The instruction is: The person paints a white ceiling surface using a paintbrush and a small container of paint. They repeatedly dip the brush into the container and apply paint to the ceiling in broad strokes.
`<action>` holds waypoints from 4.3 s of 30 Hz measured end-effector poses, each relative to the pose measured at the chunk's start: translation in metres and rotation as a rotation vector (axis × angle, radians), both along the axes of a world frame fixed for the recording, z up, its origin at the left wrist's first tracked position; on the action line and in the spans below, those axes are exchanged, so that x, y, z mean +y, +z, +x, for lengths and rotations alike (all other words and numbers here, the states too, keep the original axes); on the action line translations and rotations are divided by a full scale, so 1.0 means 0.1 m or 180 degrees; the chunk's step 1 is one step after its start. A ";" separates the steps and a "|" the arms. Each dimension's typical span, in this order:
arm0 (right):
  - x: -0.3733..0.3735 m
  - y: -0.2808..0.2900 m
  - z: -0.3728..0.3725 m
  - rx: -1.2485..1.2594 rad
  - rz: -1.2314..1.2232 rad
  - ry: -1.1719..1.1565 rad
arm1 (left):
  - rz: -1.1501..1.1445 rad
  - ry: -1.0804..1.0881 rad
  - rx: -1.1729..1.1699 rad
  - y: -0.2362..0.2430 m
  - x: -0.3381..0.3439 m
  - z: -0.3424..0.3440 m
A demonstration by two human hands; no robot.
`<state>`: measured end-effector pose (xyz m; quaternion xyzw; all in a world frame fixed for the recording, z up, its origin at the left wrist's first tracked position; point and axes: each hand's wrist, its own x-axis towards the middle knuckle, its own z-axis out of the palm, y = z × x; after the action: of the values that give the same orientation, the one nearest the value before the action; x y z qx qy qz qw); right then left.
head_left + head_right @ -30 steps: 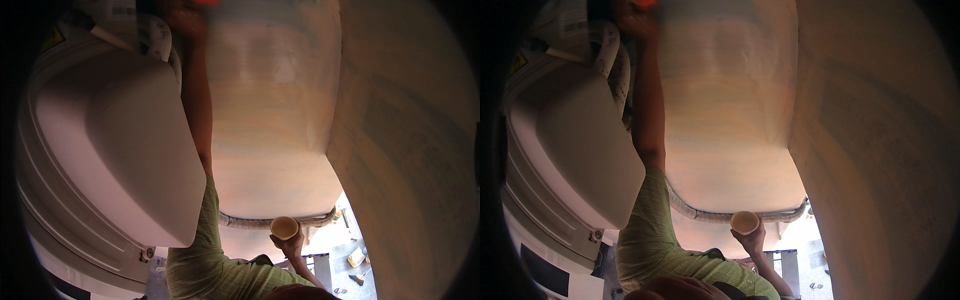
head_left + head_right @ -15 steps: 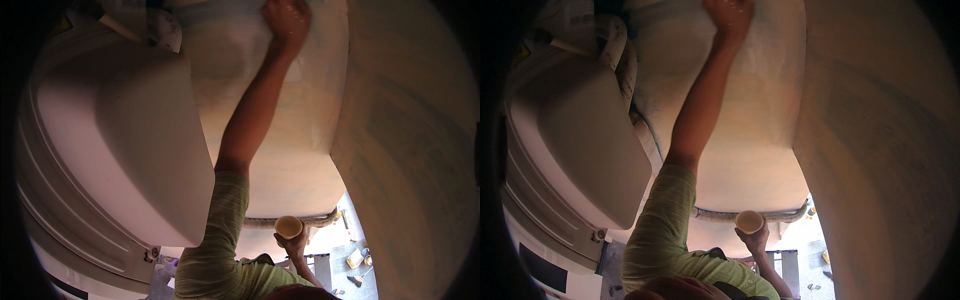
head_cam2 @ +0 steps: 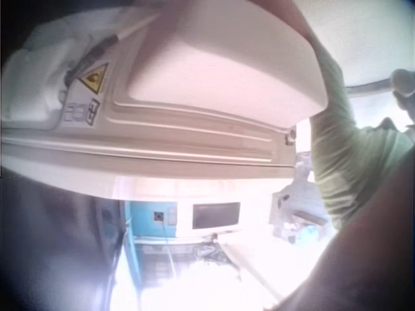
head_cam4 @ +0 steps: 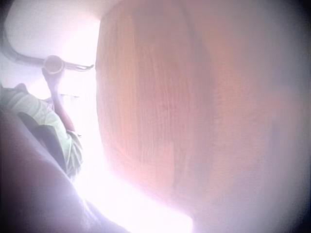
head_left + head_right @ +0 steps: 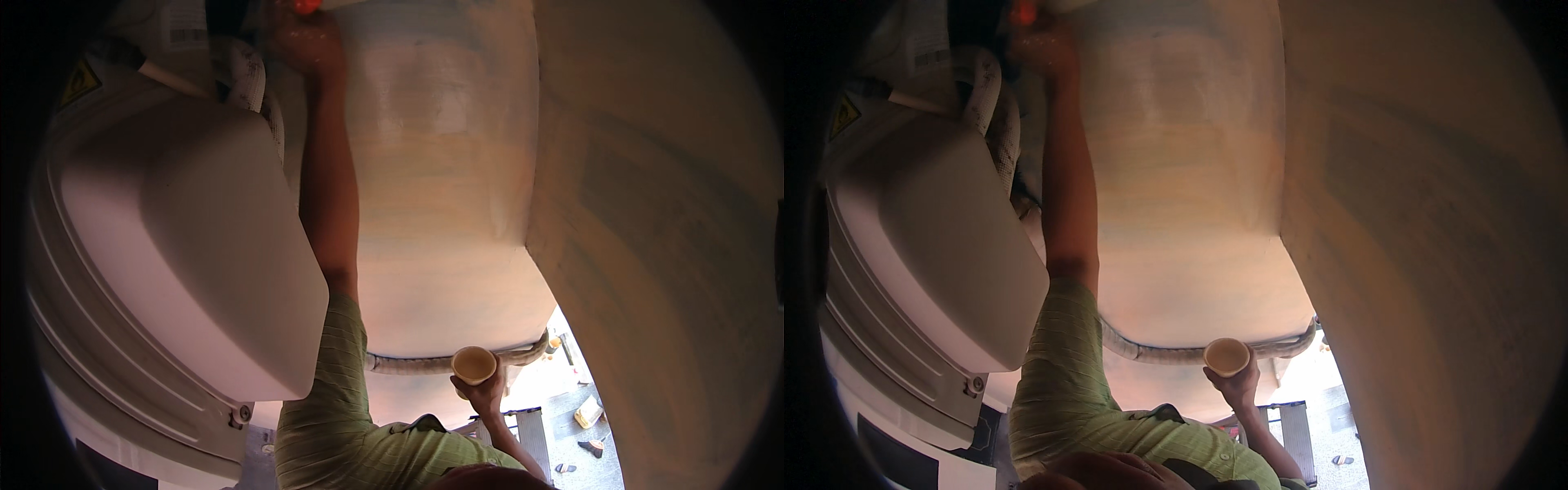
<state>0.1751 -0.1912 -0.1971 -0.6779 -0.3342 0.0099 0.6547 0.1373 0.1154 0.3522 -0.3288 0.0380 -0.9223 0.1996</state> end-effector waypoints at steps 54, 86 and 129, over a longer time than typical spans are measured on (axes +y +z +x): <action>-0.08 -0.07 0.13 0.0172 0.0041 -0.0244 | 0.0091 -0.0942 0.0256 0.43 -0.82 0.74; -0.19 -0.12 0.04 0.0150 0.0034 -0.0266 | 0.0510 -0.1324 0.0493 -0.12 -0.98 0.91; -0.10 -0.08 0.01 0.0042 -0.0132 -0.0015 | 0.0520 -0.0648 0.0412 -0.13 -0.69 0.74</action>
<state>0.1765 -0.2014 -0.2049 -0.6920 -0.3280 0.0198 0.6427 0.2109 0.0459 0.3394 -0.3646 0.1589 -0.9085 0.1283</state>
